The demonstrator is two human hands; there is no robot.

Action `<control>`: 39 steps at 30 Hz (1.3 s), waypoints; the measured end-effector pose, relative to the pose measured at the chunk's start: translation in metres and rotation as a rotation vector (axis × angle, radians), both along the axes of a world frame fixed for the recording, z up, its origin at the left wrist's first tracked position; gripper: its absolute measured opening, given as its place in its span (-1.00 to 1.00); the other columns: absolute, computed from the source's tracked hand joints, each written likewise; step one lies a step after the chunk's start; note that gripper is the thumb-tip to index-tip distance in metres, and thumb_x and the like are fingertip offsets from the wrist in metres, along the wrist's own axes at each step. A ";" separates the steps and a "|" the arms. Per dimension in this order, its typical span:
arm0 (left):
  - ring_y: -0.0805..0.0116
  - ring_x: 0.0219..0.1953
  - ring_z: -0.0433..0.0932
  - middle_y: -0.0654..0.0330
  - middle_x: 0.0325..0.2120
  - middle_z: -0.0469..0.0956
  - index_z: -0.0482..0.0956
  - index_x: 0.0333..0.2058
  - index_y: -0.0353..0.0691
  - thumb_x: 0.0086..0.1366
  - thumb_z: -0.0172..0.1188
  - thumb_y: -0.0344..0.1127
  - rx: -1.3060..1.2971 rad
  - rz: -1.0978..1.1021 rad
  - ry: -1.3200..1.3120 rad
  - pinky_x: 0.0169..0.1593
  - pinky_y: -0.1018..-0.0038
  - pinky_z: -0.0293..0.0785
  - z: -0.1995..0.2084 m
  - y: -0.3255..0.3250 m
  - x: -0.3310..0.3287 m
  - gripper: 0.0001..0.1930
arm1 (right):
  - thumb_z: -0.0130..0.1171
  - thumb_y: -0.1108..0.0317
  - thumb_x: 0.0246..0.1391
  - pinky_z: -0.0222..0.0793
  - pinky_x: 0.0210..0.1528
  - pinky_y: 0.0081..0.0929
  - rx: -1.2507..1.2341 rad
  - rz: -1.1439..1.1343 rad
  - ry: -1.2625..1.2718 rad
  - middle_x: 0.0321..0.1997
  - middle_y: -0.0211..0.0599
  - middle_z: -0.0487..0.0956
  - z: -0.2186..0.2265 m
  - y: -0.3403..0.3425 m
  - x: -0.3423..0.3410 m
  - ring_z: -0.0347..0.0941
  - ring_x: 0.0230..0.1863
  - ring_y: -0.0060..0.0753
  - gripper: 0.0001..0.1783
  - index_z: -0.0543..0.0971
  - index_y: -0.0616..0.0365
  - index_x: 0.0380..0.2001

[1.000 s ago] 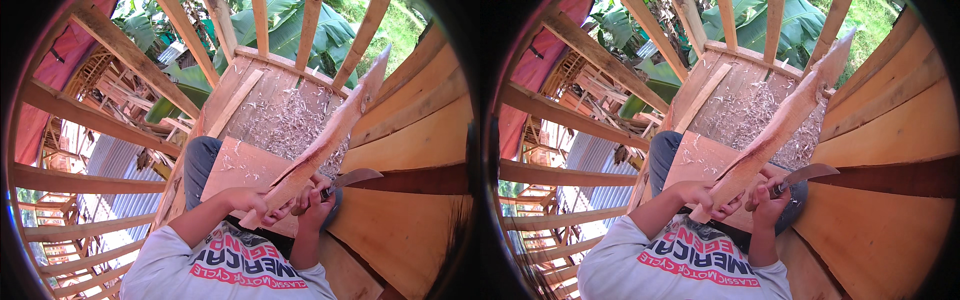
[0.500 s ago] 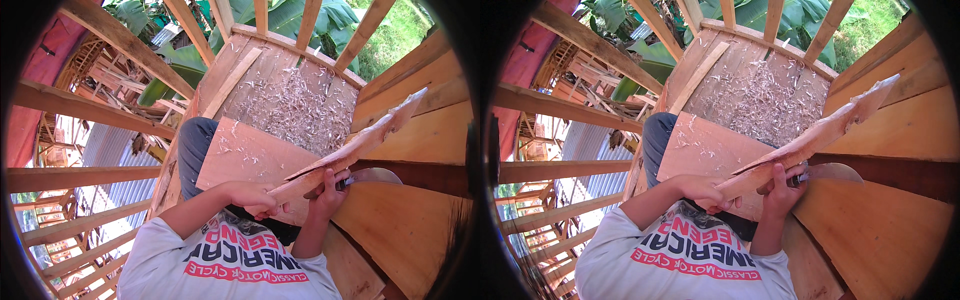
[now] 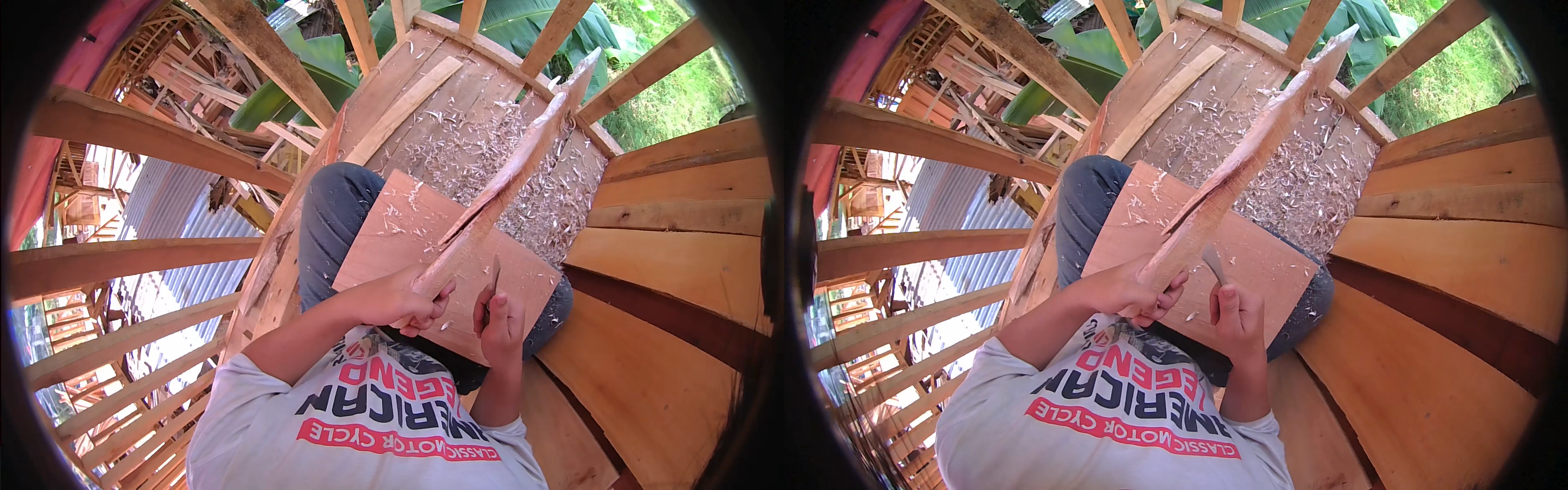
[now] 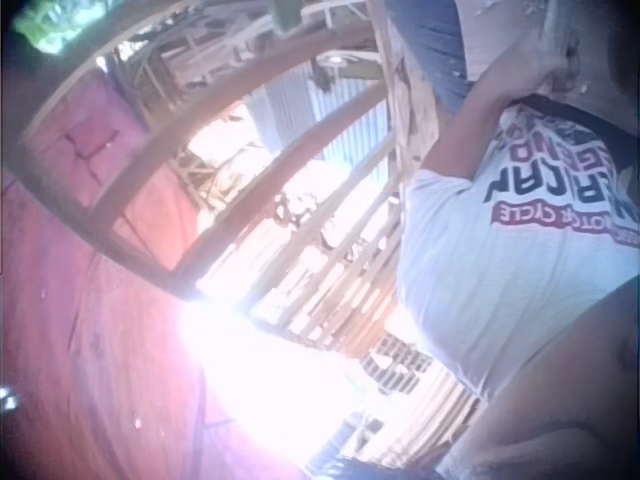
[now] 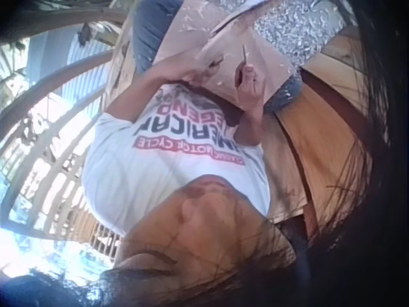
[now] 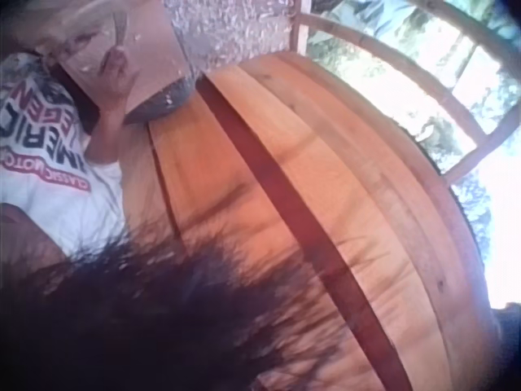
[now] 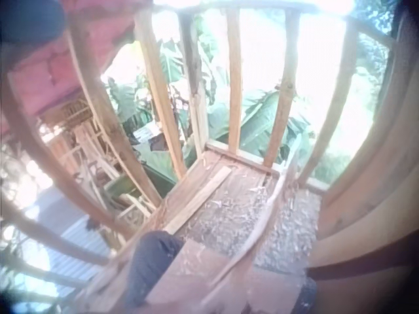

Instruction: The person sits cross-legged on a wooden platform and uses a curved knife to shave and shape a long, thin piece of wood. They hold the wood in their left hand and the knife in their right, repeatedly scraping the surface to remove thin shavings. The person rotates the wood to work on different sides, gradually refining its shape.

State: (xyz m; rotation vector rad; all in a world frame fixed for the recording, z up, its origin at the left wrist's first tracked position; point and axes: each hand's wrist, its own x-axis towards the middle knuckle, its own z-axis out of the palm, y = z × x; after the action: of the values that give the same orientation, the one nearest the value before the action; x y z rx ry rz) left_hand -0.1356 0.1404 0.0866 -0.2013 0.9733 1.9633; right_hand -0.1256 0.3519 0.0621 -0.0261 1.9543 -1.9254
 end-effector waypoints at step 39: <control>0.60 -0.65 0.22 0.32 -0.51 0.26 0.23 -0.25 -0.19 0.11 0.01 -0.49 -0.101 -0.042 0.067 -0.60 0.62 0.14 0.018 -0.006 0.021 -0.77 | 0.27 -0.31 -0.25 0.16 -0.65 -0.36 0.850 -0.068 0.750 -0.78 -0.26 0.30 0.011 -0.014 -0.024 0.30 -0.73 -0.18 -0.33 0.40 0.16 -0.74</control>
State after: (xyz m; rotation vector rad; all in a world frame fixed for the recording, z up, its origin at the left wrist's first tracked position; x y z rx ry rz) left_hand -0.1149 0.1344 0.1046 -0.1714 1.1131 1.8947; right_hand -0.1497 0.3379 0.0730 -0.5044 3.1442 -1.0135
